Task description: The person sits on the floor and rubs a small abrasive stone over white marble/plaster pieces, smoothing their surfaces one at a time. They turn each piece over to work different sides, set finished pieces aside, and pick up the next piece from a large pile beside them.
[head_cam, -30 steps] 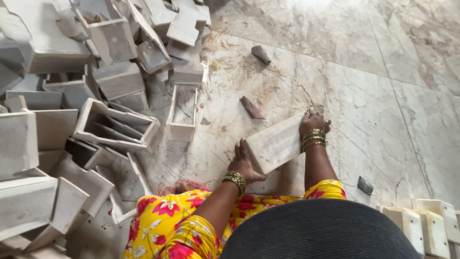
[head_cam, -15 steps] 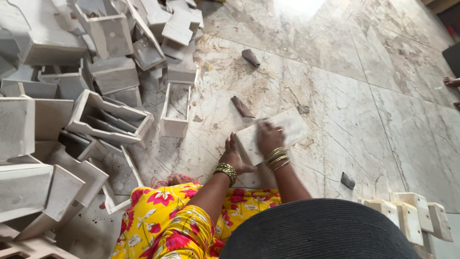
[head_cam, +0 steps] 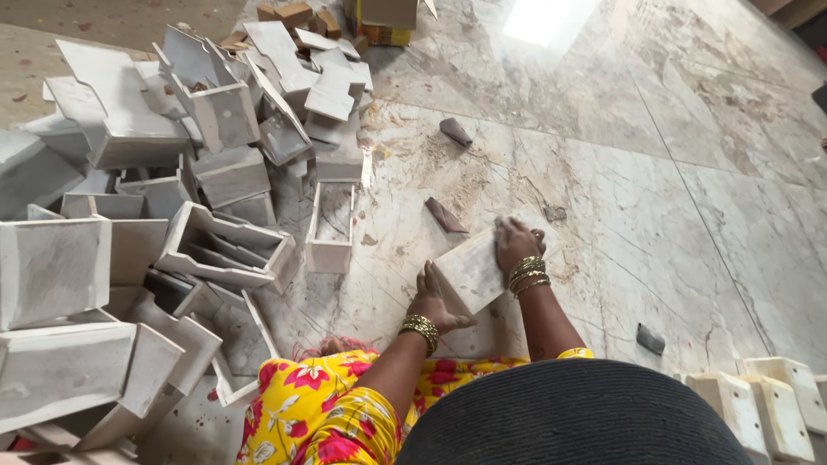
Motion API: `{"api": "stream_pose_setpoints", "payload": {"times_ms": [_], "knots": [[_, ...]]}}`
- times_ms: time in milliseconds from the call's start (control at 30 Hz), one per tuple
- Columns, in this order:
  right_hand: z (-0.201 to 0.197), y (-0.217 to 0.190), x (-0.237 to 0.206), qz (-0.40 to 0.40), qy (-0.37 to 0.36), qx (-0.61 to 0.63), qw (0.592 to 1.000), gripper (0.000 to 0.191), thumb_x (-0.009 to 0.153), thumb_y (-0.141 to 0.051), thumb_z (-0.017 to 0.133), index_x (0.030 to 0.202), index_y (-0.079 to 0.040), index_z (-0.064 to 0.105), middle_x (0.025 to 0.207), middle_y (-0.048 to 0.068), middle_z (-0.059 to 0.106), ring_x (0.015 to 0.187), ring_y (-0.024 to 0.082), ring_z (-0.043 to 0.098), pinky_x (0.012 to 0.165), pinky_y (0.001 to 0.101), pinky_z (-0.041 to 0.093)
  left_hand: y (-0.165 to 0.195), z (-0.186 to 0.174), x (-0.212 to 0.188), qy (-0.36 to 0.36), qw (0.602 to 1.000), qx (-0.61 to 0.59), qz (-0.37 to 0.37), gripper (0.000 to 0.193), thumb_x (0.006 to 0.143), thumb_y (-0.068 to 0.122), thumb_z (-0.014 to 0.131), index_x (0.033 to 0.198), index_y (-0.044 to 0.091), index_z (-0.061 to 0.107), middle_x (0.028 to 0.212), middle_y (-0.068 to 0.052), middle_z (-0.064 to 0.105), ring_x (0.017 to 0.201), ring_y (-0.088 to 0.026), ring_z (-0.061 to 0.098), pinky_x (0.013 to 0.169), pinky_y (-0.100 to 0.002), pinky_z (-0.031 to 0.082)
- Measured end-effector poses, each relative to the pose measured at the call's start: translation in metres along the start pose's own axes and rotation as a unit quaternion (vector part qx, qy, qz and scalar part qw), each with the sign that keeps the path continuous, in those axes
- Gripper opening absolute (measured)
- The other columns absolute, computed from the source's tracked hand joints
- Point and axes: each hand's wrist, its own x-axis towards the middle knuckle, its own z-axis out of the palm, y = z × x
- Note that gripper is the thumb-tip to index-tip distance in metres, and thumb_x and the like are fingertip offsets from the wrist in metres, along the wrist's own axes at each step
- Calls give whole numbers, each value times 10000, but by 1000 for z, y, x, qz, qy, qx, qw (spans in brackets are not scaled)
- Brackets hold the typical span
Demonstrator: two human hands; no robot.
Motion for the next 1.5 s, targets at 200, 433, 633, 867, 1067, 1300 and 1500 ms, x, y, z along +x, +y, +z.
{"api": "stream_pose_setpoints", "payload": {"times_ms": [200,433,633,867,1067,1300,1500], "knots": [[-6,-69,-75,-159,-224,-122,954,357,989,-205,549,1276,-26,663,1167,116,700,955,316,688,718,437,507,-20,20,22,20,997,52,53,1719,461,602,974,1547,127,-270,1669,-263,-31,1534,-373,182,1183,-385,358],[-16,-71,-67,-133,-227,63,963,273,918,-194,560,1134,-71,673,1216,102,707,856,224,709,880,485,571,-23,19,16,221,914,239,242,1666,514,638,934,1576,174,-262,1686,-199,-27,1535,-320,205,1177,-381,364],[-20,-32,-24,-30,-170,-51,984,301,1056,-246,472,1216,-107,685,1059,115,742,820,255,699,814,467,562,-9,11,7,7,1000,-10,15,1708,442,584,954,1548,134,-268,1656,-292,-44,1527,-390,184,1191,-387,364],[-41,-99,-99,-373,-218,147,890,104,916,-210,628,1016,-235,645,1322,7,675,1250,195,622,1014,503,509,-32,31,39,244,858,307,332,1714,369,786,860,1503,165,-265,1630,-314,31,1458,-562,43,1113,-626,266],[-13,-43,-52,-282,-151,120,940,360,923,-166,603,1268,-131,699,1424,33,608,1363,179,513,1077,467,448,-23,21,11,21,996,70,50,1683,486,677,922,1568,66,-214,1658,-284,-46,1551,-420,32,1227,-410,276],[27,66,11,29,-253,-1,967,364,1031,-282,418,1305,-250,657,1460,-25,602,1076,223,675,1031,480,478,5,-2,-7,1,999,41,-5,1757,395,645,942,1574,134,-256,1677,-257,-64,1558,-374,150,1193,-374,365],[37,114,39,222,-308,-137,915,449,1162,-338,292,1461,-112,539,1293,125,711,1072,258,713,951,452,540,10,-5,-9,-18,998,48,-26,1742,406,647,917,1579,127,-261,1695,-223,-74,1543,-365,207,1181,-374,392]]}}
